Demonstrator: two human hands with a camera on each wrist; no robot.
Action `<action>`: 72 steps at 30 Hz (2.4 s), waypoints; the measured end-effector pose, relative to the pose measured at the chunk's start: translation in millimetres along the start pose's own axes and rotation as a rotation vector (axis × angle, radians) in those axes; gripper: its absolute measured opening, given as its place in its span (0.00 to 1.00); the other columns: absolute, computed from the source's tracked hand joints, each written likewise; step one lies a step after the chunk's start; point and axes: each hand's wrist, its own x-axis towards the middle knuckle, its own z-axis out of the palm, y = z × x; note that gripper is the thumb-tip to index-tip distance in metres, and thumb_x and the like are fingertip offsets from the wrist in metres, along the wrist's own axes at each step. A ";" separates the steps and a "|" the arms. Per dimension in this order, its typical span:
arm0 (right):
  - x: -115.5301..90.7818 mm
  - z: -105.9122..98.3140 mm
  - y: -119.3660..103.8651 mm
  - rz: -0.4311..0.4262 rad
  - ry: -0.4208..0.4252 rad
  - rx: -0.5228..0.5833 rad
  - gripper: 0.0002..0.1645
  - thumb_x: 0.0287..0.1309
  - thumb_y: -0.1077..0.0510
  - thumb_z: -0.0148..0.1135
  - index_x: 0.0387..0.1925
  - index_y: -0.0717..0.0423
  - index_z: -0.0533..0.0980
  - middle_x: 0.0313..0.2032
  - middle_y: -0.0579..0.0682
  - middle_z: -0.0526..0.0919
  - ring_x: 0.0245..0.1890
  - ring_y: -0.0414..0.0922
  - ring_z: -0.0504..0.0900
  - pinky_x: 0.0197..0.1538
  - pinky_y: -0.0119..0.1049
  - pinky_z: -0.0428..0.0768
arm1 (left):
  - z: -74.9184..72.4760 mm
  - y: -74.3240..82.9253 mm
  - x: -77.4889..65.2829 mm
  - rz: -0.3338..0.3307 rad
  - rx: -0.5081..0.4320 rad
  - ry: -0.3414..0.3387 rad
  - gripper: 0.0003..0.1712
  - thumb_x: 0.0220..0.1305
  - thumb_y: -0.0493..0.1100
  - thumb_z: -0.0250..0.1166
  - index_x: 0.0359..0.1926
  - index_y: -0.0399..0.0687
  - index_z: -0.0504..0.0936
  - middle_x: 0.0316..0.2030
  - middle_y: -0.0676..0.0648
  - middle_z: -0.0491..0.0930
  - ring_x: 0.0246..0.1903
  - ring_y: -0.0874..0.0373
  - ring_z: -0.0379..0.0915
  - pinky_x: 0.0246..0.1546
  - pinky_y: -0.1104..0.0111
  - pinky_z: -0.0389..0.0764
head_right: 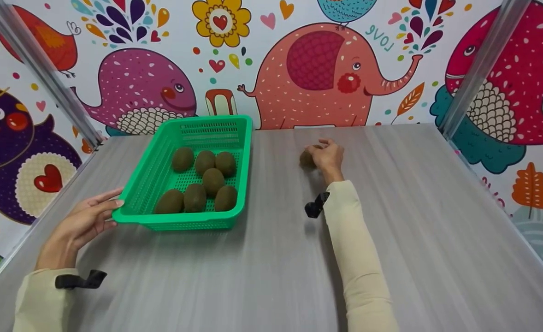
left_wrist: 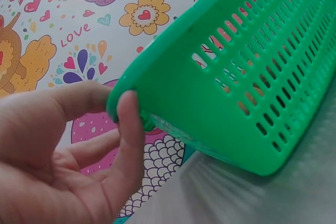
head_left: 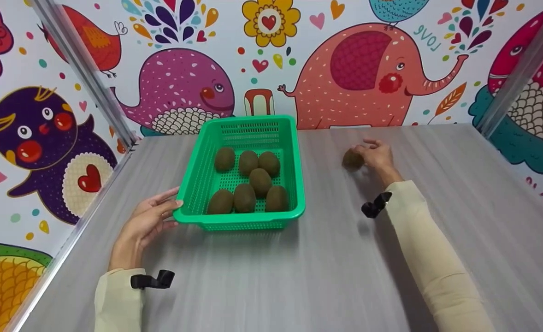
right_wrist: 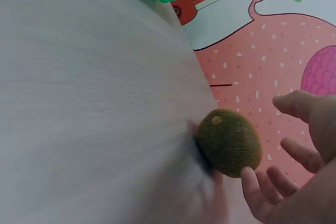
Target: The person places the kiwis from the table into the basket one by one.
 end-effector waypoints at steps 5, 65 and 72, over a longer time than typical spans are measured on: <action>4.5 5.4 6.1 0.054 0.057 -0.015 0.43 0.67 0.47 0.63 0.75 0.56 0.58 0.72 0.61 0.62 0.67 0.55 0.68 0.70 0.49 0.70 | 0.0 1.2 0.1 -0.005 0.008 -0.001 0.41 0.71 0.44 0.63 0.78 0.41 0.55 0.42 0.63 0.83 0.38 0.68 0.82 0.36 0.73 0.82; -11.8 -0.1 -29.6 -0.038 -0.187 0.201 0.42 0.66 0.55 0.62 0.75 0.49 0.52 0.71 0.61 0.61 0.65 0.57 0.72 0.66 0.48 0.76 | -0.7 0.2 0.3 -0.009 -0.008 0.000 0.41 0.71 0.43 0.63 0.77 0.42 0.56 0.41 0.60 0.84 0.35 0.67 0.83 0.33 0.73 0.82; -22.3 5.8 -42.3 -0.106 -0.219 0.249 0.39 0.64 0.58 0.64 0.71 0.49 0.56 0.65 0.59 0.61 0.63 0.59 0.74 0.59 0.45 0.80 | -0.8 0.2 0.1 0.004 0.024 -0.005 0.40 0.72 0.43 0.62 0.78 0.41 0.55 0.42 0.62 0.83 0.37 0.68 0.83 0.37 0.72 0.83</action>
